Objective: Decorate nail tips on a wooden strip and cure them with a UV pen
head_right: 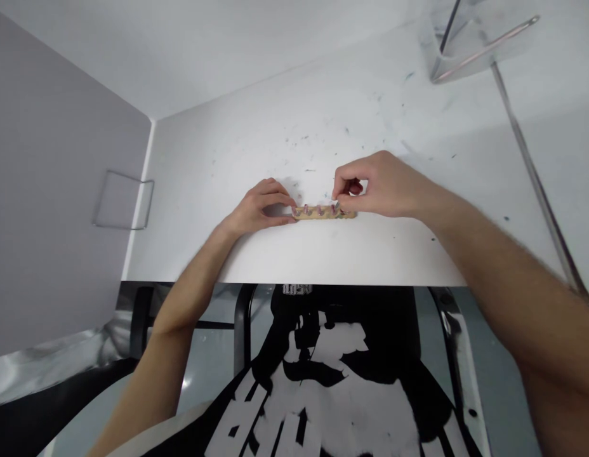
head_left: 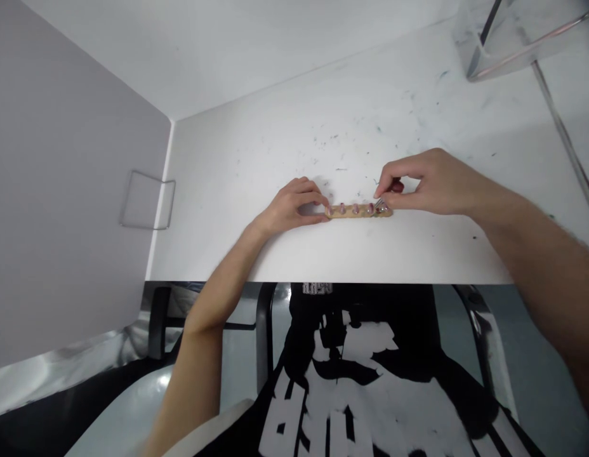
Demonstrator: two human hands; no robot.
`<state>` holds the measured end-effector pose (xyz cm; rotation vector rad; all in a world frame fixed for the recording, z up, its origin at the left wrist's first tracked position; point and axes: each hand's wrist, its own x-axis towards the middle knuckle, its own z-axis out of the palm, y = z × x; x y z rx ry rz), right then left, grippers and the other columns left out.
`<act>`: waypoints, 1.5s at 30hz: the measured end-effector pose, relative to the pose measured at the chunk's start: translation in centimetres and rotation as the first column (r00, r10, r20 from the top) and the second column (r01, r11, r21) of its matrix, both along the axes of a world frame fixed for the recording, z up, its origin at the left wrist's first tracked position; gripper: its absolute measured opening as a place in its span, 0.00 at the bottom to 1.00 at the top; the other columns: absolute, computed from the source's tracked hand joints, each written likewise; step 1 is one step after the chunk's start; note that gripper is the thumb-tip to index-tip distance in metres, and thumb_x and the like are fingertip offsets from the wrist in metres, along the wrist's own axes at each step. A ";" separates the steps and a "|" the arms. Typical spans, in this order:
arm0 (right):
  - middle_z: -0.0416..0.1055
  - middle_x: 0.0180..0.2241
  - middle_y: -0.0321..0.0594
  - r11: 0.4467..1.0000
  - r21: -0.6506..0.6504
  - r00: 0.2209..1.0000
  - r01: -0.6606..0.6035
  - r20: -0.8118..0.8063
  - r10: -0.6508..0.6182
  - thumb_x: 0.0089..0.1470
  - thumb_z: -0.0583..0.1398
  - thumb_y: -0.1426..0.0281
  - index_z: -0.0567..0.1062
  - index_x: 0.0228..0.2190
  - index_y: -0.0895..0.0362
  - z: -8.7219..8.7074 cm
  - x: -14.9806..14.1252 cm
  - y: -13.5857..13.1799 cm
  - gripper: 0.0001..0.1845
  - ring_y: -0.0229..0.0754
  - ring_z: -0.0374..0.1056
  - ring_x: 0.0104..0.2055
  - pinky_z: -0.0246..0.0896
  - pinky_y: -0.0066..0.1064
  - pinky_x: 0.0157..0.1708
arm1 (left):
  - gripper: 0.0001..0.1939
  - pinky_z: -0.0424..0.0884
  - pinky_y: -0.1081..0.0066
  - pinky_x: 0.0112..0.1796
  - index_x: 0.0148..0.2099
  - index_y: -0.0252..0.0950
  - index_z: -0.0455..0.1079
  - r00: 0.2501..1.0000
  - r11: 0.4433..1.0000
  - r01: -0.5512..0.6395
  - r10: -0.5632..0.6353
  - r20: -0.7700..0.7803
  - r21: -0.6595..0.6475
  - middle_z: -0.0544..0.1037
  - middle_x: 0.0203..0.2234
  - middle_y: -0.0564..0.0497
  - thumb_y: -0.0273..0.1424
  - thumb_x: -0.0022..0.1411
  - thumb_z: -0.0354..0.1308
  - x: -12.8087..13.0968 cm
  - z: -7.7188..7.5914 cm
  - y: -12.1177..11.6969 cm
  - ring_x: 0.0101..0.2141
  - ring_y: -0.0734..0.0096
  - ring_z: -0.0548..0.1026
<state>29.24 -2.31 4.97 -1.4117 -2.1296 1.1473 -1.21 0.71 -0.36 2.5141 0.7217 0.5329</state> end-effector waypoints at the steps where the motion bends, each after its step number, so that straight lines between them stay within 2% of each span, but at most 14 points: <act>1: 0.69 0.26 0.35 1.000 -0.009 1.000 -0.002 0.006 0.002 0.47 0.63 0.65 0.78 0.27 0.51 0.0 0.0 0.0 0.04 0.36 0.61 0.29 0.52 0.33 0.29 | 0.12 0.68 0.64 0.45 0.44 0.43 0.78 1.000 1.000 0.001 -0.001 0.000 -0.001 0.76 0.36 0.50 0.44 0.64 0.63 0.0 0.0 0.0 0.39 0.68 0.72; 14: 0.72 0.28 0.37 0.994 0.105 0.998 0.023 -0.062 -0.016 0.50 0.63 0.62 0.77 0.26 0.51 -0.2 -0.1 0.0 0.07 0.40 0.66 0.32 0.57 0.36 0.35 | 0.12 0.67 0.65 0.44 0.44 0.43 0.77 1.000 1.000 0.006 -0.006 0.010 0.007 0.76 0.36 0.51 0.44 0.63 0.64 -0.1 -0.1 0.0 0.38 0.69 0.72; 23: 0.72 0.28 0.36 0.998 0.034 0.998 -0.044 -0.034 0.046 0.49 0.63 0.62 0.78 0.27 0.51 0.0 -0.1 -0.2 0.06 0.37 0.64 0.30 0.54 0.33 0.30 | 0.14 0.67 0.65 0.44 0.43 0.43 0.78 1.000 1.000 -0.006 0.006 -0.006 -0.007 0.76 0.35 0.50 0.46 0.63 0.63 0.1 -0.1 0.1 0.38 0.68 0.72; 28: 0.70 0.27 0.36 0.994 0.109 0.999 0.012 -0.040 -0.008 0.49 0.64 0.61 0.77 0.27 0.51 0.3 0.4 -0.1 0.07 0.38 0.64 0.30 0.54 0.34 0.31 | 0.13 0.67 0.65 0.45 0.43 0.43 0.78 1.000 1.000 -0.003 0.003 -0.006 -0.019 0.76 0.36 0.50 0.45 0.64 0.63 0.0 0.1 0.0 0.39 0.68 0.72; 38: 0.68 0.26 0.37 0.997 0.083 0.999 0.010 0.042 -0.014 0.50 0.64 0.59 0.78 0.28 0.50 0.4 1.0 0.2 0.09 0.36 0.60 0.26 0.51 0.34 0.29 | 0.12 0.68 0.64 0.45 0.44 0.42 0.77 1.000 1.000 -0.006 0.006 -0.001 -0.030 0.76 0.35 0.50 0.44 0.64 0.63 -0.1 0.1 0.0 0.39 0.68 0.72; 45: 0.68 0.26 0.35 0.996 0.089 0.999 -0.008 0.034 0.005 0.49 0.64 0.60 0.76 0.27 0.51 0.3 1.0 0.3 0.08 0.35 0.59 0.26 0.51 0.34 0.29 | 0.13 0.68 0.64 0.45 0.44 0.41 0.77 1.000 1.000 -0.005 0.005 0.002 -0.014 0.77 0.36 0.49 0.43 0.64 0.63 0.0 0.0 0.0 0.39 0.67 0.72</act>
